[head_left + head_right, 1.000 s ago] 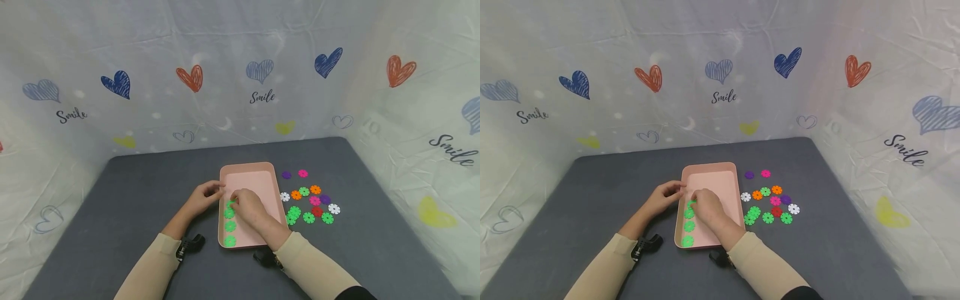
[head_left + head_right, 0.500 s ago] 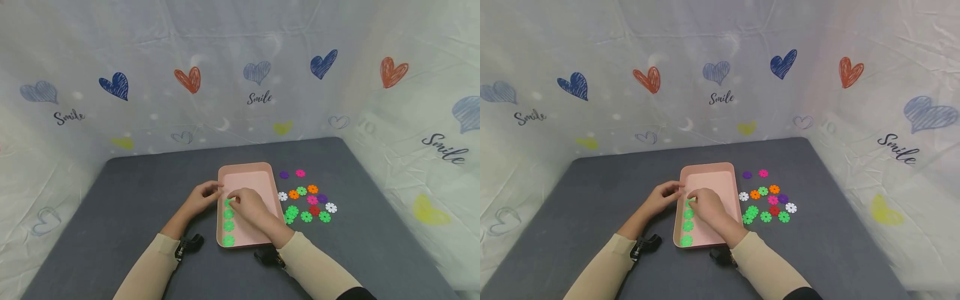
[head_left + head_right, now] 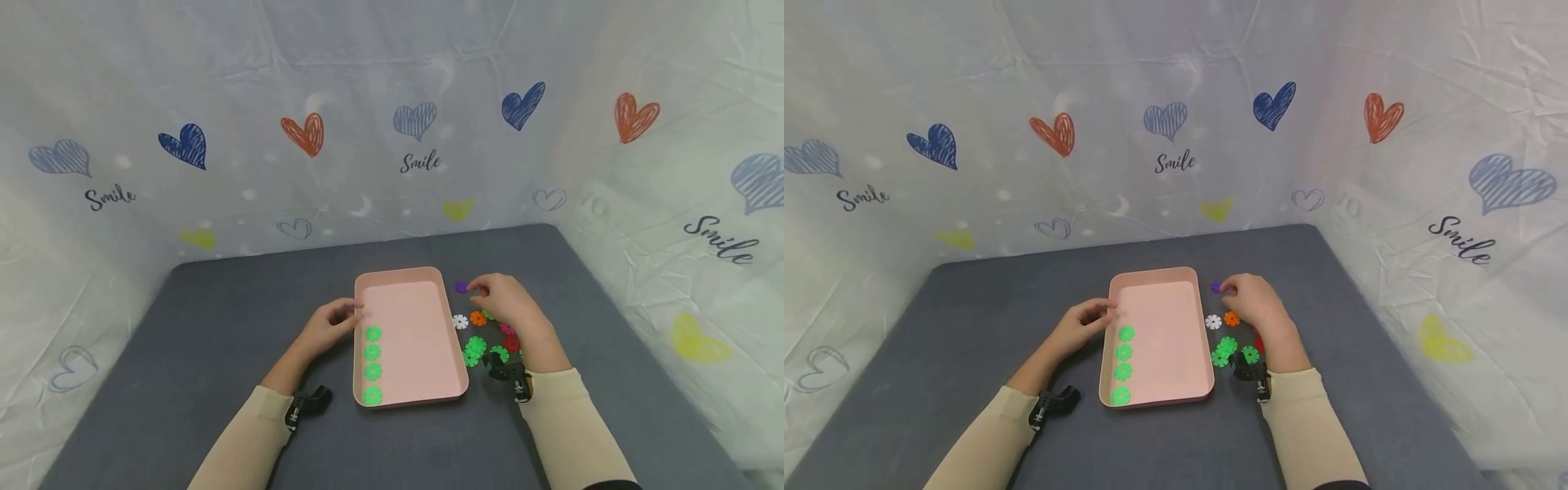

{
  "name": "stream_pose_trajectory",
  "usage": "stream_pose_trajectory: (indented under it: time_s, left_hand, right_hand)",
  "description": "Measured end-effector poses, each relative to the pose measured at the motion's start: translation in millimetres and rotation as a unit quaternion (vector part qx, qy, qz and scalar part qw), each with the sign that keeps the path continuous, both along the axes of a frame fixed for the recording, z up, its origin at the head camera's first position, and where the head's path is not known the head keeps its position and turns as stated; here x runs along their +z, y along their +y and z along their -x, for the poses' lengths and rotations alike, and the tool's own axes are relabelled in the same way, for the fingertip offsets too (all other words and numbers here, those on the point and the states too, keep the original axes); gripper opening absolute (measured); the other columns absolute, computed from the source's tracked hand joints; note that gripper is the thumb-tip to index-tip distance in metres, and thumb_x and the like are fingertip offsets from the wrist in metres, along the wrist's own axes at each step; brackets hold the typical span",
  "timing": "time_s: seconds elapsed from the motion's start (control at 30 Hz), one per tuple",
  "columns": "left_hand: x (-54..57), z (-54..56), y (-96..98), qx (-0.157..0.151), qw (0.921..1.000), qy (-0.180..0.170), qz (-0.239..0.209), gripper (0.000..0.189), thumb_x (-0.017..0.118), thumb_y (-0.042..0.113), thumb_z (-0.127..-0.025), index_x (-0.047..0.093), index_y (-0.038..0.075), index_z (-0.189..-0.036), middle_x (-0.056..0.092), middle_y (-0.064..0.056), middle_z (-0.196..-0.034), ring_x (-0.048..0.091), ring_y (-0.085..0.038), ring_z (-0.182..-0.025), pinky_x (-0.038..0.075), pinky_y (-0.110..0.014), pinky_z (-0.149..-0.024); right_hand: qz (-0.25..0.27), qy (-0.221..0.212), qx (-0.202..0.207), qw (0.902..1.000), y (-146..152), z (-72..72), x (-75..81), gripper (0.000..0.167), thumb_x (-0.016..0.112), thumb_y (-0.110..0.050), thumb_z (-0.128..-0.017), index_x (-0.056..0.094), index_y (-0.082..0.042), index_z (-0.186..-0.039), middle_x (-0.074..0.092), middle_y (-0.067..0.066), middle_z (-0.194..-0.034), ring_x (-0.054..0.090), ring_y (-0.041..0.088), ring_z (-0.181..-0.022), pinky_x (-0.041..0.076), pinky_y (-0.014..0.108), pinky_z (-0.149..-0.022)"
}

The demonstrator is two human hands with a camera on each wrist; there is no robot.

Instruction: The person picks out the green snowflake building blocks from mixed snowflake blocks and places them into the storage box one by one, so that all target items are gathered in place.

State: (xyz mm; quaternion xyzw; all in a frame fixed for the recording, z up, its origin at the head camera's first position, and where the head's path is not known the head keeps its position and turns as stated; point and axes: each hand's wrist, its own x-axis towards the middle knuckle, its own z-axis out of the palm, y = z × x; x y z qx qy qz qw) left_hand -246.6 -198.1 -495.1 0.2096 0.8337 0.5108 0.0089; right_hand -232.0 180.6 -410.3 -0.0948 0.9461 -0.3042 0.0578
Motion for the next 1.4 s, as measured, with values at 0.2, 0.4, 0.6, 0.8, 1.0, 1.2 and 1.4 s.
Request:
stream_pose_trajectory:
  time_s: [0.2,0.4,0.6,0.8,1.0,1.2,1.4]
  left_hand:
    - [-2.6,-2.0,-2.3,0.004,0.9999,0.000,-0.016,0.029,0.072,0.014,-0.099,0.070,0.004,-0.126,0.065,-0.005,-0.090,0.057,-0.016,-0.076,0.045,-0.028,-0.068]
    - [0.8,-2.9,-3.2,0.001,0.9999,0.012,-0.008,0.028,0.070,0.013,-0.100,0.070,0.003,-0.125,0.064,-0.005,-0.088,0.055,-0.017,-0.072,0.045,-0.028,-0.066]
    - [15.6,-9.8,-1.0,-0.004,1.0000,0.008,-0.002,0.030,0.069,0.008,-0.099,0.067,-0.003,-0.127,0.064,-0.011,-0.089,0.054,-0.019,-0.073,0.044,-0.027,-0.066]
    - [38.1,-22.8,6.1,-0.004,1.0000,0.004,-0.001,0.028,0.067,0.002,-0.099,0.066,-0.009,-0.124,0.064,-0.013,-0.089,0.055,-0.021,-0.074,0.045,-0.028,-0.067]
    - [24.0,-13.1,3.9,0.009,0.9999,-0.006,0.007,0.029,0.067,0.004,-0.099,0.066,-0.007,-0.126,0.063,-0.013,-0.090,0.055,-0.025,-0.075,0.044,-0.028,-0.066]
    - [2.8,-0.7,0.2,0.012,0.9999,-0.007,-0.001,0.031,0.069,0.009,-0.099,0.067,-0.003,-0.128,0.065,-0.011,-0.091,0.056,-0.024,-0.077,0.044,-0.028,-0.067]
    - [-1.2,0.2,-0.9,0.011,0.9998,-0.013,-0.012,0.030,0.072,0.016,-0.099,0.070,0.005,-0.126,0.067,-0.006,-0.090,0.059,-0.020,-0.077,0.046,-0.029,-0.068]
  right_hand:
    - [-0.058,-0.068,-0.038,0.9953,15.4,8.2,-20.3,0.039,0.077,-0.011,-0.089,0.068,0.004,-0.124,0.067,0.023,-0.116,0.063,0.035,-0.096,0.051,0.053,-0.089]
    - [-0.063,-0.068,-0.071,0.9932,16.1,12.7,-30.8,0.025,0.083,-0.011,-0.085,0.071,0.001,-0.103,0.069,0.018,-0.103,0.061,0.032,-0.086,0.052,0.050,-0.083]
    - [-0.043,-0.053,-0.076,0.9948,15.8,13.6,-29.5,0.017,0.084,-0.010,-0.085,0.069,-0.003,-0.089,0.065,0.011,-0.087,0.057,0.025,-0.072,0.050,0.041,-0.067]
    - [0.058,-0.058,-0.048,0.9954,9.2,10.2,-1.4,0.022,0.074,-0.011,-0.095,0.070,-0.002,-0.114,0.068,0.011,-0.091,0.068,0.030,-0.073,0.053,0.039,-0.065]
    - [0.156,-0.080,0.009,0.9844,-22.4,15.1,27.0,0.029,0.064,-0.012,-0.102,0.071,-0.005,-0.130,0.071,0.014,-0.115,0.073,0.034,-0.094,0.057,0.044,-0.077]
    - [0.215,-0.094,0.066,0.9698,-63.0,23.9,31.3,0.034,0.066,-0.006,-0.098,0.069,-0.004,-0.132,0.069,0.014,-0.110,0.071,0.038,-0.100,0.055,0.048,-0.090]
    - [0.222,-0.109,0.094,0.9644,-98.5,28.3,14.9,0.042,0.073,-0.006,-0.094,0.067,-0.003,-0.135,0.069,0.012,-0.115,0.069,0.029,-0.104,0.055,0.043,-0.091]
